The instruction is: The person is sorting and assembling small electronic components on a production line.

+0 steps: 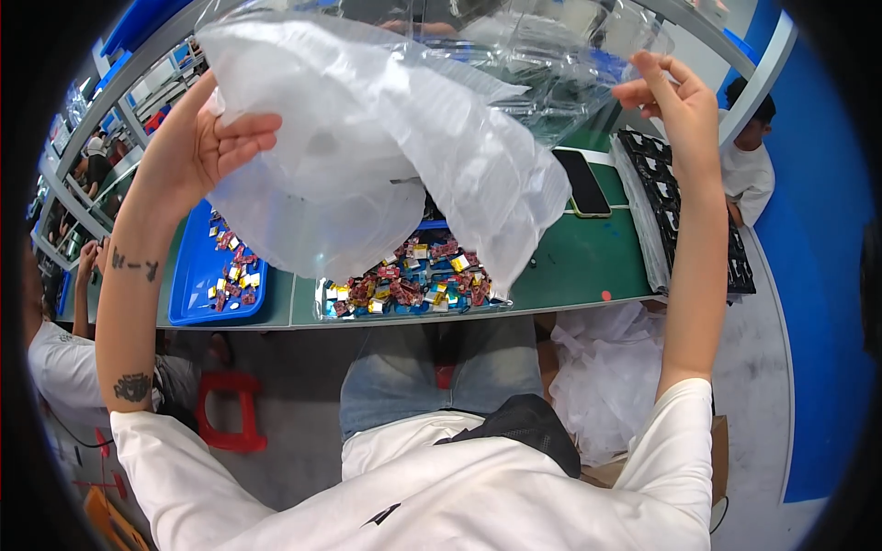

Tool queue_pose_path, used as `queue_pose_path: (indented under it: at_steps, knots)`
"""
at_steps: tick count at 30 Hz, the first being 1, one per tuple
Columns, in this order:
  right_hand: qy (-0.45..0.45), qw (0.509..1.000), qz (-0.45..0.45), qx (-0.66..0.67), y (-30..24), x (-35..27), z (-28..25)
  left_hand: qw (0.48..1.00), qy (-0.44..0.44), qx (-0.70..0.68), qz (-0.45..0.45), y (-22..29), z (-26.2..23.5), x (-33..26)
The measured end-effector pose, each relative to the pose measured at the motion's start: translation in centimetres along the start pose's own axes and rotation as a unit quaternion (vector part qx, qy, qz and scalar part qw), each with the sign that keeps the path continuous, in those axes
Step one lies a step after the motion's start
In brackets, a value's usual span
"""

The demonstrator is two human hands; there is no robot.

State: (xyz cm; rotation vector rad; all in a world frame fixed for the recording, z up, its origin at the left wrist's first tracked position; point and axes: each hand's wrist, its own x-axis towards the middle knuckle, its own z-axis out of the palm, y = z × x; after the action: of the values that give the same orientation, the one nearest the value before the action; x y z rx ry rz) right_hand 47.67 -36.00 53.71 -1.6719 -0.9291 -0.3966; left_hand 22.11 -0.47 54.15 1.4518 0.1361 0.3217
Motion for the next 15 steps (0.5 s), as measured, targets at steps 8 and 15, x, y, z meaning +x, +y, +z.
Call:
queue_pose_path:
  at_steps: [8,15]
  knots:
    - [0.048,0.998,0.019,0.025,-1.9,4.4,0.7,0.995,0.042,0.086,0.032,3.8,0.8,3.6]
    - [0.084,0.994,-0.049,0.054,-0.8,7.0,-0.5,0.993,0.034,0.087,0.07,5.3,0.4,6.8]
